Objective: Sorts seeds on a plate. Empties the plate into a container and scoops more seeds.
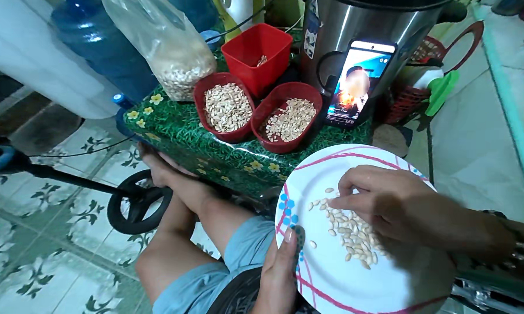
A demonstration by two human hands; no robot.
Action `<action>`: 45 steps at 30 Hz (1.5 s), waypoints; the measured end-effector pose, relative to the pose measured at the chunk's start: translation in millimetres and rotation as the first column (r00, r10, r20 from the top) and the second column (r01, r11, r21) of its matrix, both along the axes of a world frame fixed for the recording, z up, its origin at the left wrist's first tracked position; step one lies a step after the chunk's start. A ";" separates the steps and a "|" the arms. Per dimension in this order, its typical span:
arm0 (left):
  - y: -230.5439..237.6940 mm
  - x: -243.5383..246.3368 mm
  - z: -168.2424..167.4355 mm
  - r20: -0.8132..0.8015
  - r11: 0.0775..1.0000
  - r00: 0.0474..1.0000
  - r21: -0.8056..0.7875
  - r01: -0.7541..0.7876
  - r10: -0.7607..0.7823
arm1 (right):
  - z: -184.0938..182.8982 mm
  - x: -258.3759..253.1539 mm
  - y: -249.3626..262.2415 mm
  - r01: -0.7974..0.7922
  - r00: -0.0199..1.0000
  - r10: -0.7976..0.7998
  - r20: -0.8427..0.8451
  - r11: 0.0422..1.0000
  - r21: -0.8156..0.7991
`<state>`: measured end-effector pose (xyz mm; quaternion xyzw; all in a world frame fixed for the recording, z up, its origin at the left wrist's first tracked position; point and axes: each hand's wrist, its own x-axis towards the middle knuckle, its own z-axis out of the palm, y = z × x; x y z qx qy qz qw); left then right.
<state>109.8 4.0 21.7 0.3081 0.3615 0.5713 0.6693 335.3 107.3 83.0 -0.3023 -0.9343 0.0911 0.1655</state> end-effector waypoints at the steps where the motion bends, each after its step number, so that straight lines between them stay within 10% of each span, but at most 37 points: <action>1: 0.0 -0.6 -0.4 -0.003 1.000 1.000 -0.006 -0.007 0.007 | 0.1 0.3 -0.2 -0.003 1.000 0.003 -0.008 1.000 -0.001; 45: -5.3 -22.4 -4.7 0.003 0.973 0.973 -0.020 -0.229 0.229 | 2.7 2.4 2.6 0.039 0.999 -0.036 -0.038 0.996 0.086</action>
